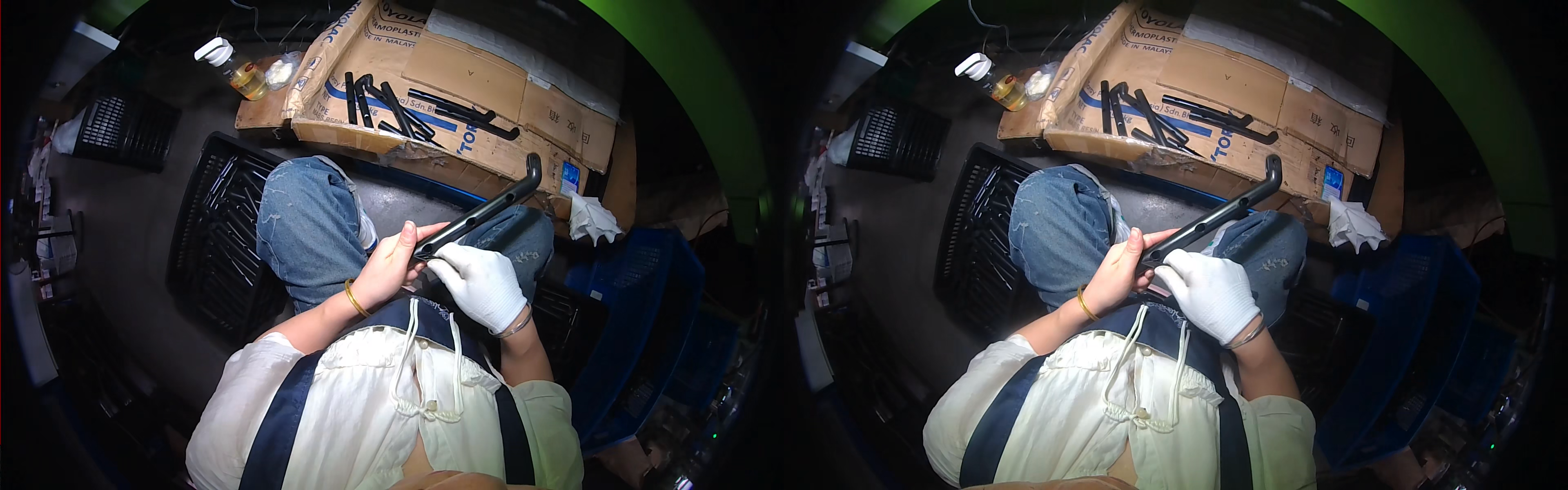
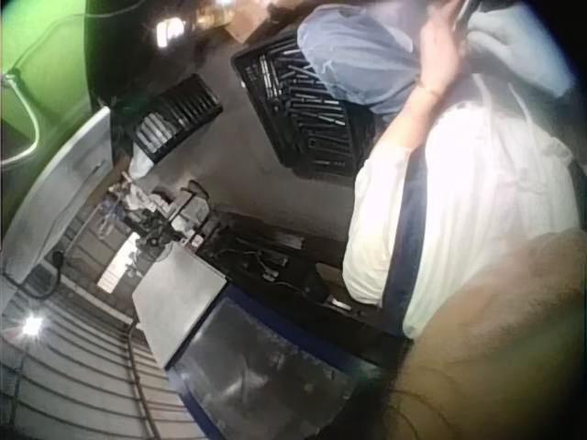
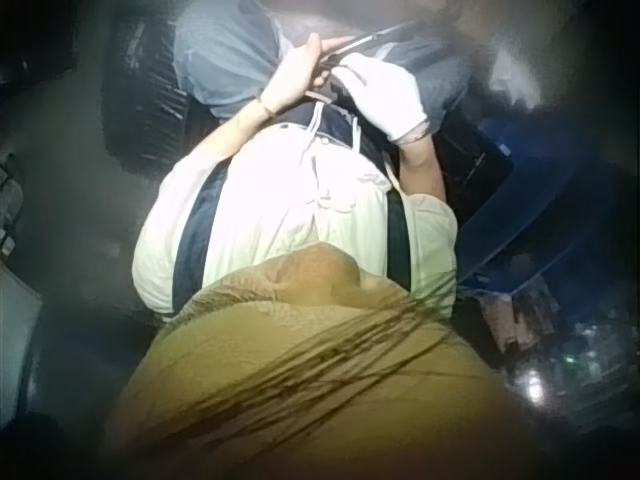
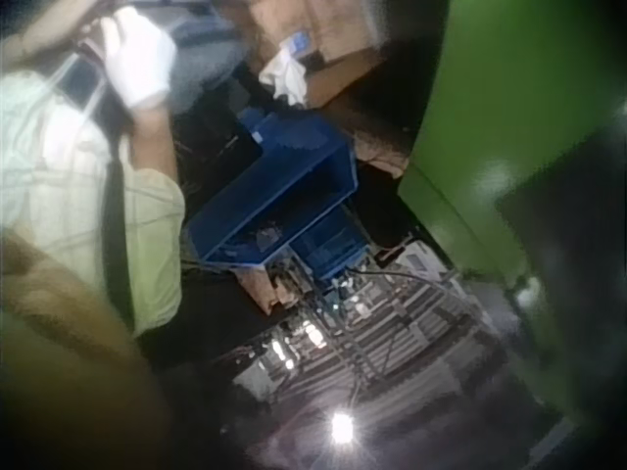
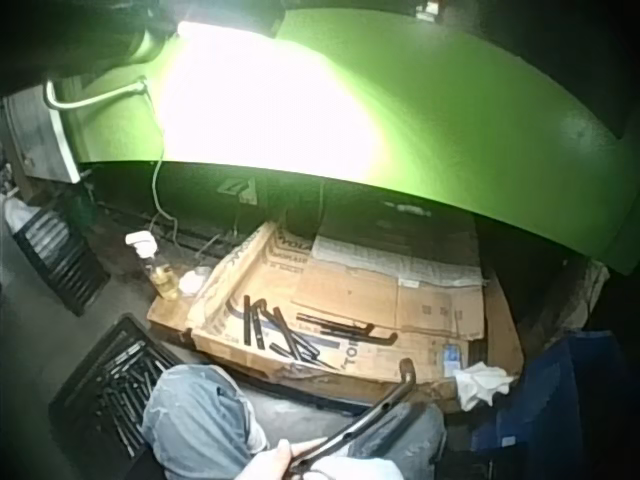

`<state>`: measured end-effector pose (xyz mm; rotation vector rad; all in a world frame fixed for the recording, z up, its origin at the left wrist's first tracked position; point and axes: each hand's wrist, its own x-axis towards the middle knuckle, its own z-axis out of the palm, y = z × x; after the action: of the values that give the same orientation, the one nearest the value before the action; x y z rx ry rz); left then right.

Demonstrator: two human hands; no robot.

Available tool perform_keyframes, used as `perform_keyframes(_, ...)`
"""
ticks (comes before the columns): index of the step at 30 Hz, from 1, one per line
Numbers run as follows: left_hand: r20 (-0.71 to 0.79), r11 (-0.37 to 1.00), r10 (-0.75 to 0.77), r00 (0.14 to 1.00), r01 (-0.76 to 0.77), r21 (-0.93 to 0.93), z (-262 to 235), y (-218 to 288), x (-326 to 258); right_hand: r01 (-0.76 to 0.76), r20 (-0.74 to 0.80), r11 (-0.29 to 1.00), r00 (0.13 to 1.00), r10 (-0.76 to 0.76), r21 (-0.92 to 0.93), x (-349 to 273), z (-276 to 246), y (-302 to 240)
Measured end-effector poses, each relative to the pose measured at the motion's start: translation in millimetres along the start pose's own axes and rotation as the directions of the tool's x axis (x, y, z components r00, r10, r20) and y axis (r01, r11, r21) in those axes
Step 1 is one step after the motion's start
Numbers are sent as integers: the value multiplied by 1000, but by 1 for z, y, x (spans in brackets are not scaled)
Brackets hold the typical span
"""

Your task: Inspect, clean, and organize L-shaped metal or plastic components at a factory station.

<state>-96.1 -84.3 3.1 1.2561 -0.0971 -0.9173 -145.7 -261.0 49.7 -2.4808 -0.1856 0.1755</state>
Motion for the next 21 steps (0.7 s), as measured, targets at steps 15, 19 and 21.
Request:
perform_keyframes(15,-44,954,153,987,-159,-254,9,-5,1,-78,-310,988,944,117,133,-1,29,-20)
perform_keyframes(19,-59,968,179,982,-186,-167,11,-4,1,-105,-313,987,940,138,119,-4,32,-20)
perform_keyframes(21,-49,969,178,983,-184,-163,11,-6,0,-135,-295,980,939,174,147,-6,33,-19)
